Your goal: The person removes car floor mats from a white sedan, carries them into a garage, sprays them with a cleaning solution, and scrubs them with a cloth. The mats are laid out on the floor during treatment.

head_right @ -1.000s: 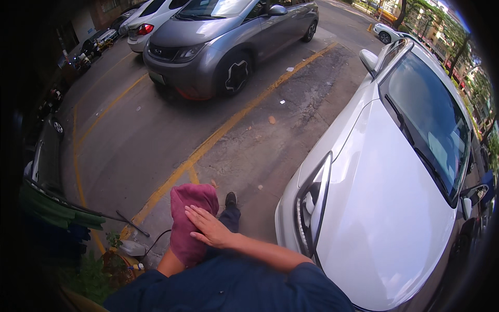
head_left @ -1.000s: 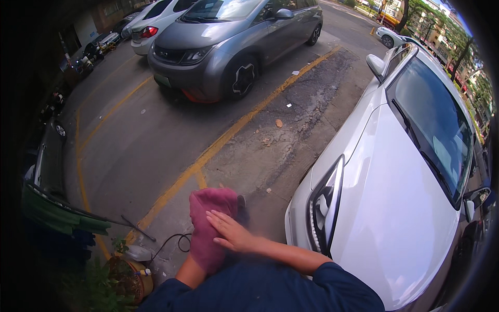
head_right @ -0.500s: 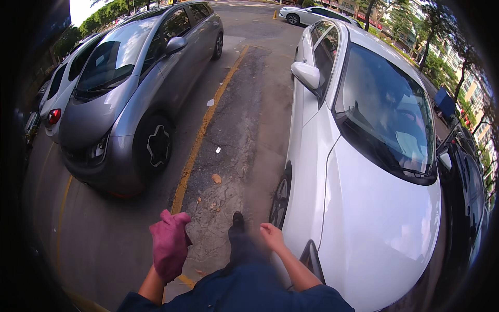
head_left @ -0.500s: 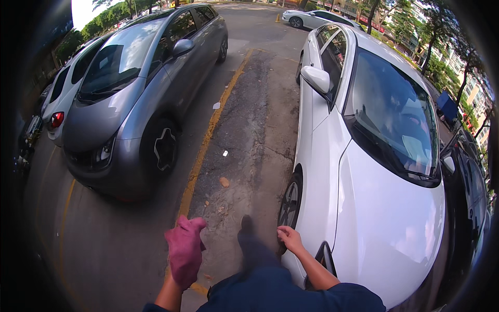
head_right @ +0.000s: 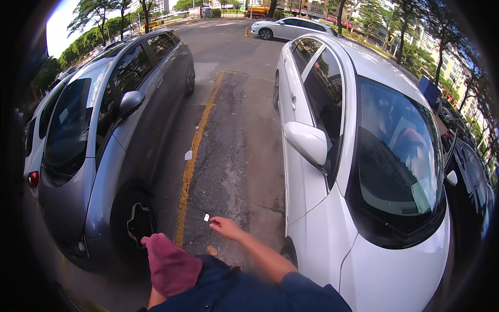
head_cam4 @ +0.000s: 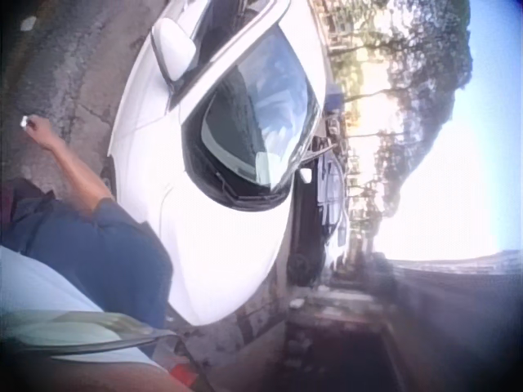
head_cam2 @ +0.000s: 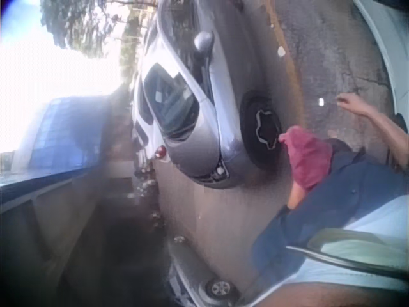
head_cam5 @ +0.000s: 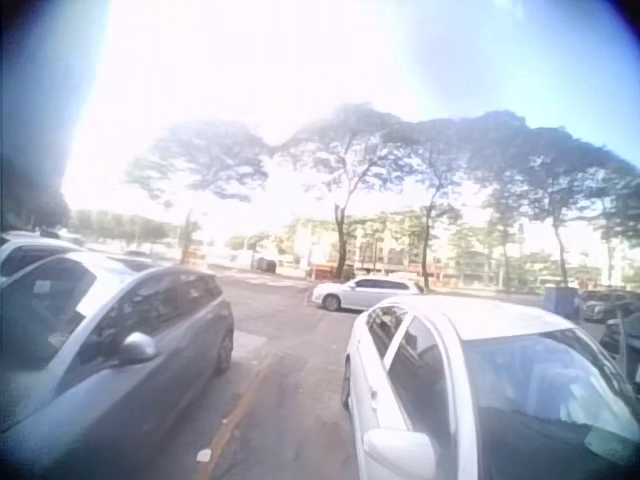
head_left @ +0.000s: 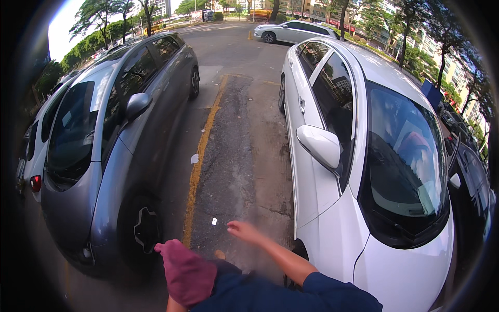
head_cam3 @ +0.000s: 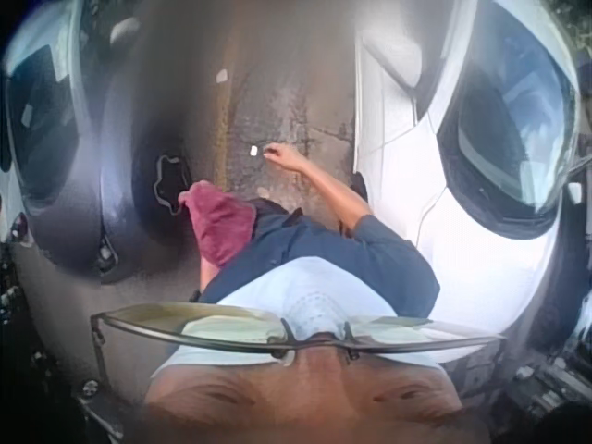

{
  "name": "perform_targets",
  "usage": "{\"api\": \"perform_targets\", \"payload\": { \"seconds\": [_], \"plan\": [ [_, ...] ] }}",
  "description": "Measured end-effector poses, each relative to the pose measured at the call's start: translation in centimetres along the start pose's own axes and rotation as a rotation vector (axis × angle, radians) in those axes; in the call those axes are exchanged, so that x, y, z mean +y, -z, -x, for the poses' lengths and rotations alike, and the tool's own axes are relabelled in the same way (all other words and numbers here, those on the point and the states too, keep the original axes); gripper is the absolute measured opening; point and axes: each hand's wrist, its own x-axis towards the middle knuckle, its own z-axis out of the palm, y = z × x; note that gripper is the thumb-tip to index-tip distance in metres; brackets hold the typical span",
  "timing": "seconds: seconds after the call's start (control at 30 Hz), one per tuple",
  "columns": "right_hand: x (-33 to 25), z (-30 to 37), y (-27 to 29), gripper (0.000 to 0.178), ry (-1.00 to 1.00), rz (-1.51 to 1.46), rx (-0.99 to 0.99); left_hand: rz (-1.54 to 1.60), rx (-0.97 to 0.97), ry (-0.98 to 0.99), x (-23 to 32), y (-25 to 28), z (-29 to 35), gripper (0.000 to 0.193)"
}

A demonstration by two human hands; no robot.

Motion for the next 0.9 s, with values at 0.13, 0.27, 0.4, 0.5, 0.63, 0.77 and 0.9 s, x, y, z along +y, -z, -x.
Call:
{"api": "perform_targets", "payload": {
  "seconds": [0.13, 0.27, 0.4, 0.5, 0.63, 0.77, 0.9],
  "plan": [
    [4.8, -15.3, 5.1, 0.036, -0.073, -0.042, 0.210, 0.054, 0.039, -0.041, -1.5, -5.1, -16.1, 0.007],
    [14.9, -30.4, 11.3, 0.039, -0.278, -0.100, 0.428, 0.074, 0.019, -0.140, -2.9, -10.8, -33.4, 0.007],
    [28.4, -39.1, 23.4, 0.042, -0.779, -0.056, 0.636, 0.114, -0.115, -0.282, 1.1, -16.1, -48.9, 0.006],
    [24.2, -46.7, 31.2, 0.043, -0.823, 0.000, 0.921, 0.060, -0.138, -0.302, 3.9, -16.0, -58.4, 0.006],
    [23.9, -51.1, 47.6, 0.046, -0.830, 0.059, 1.265, 0.046, -0.220, -0.430, 9.0, -20.6, -70.8, 0.006],
    [24.5, -52.5, 60.9, 0.044, -0.715, 0.483, 1.463, 0.031, -0.255, -0.496, 12.6, -27.2, -81.6, 0.005],
    [28.8, -53.1, 71.8, 0.036, -0.669, 0.900, 1.536, 0.022, -0.268, -0.565, 17.6, -32.8, -92.5, 0.005]
  ]
}}
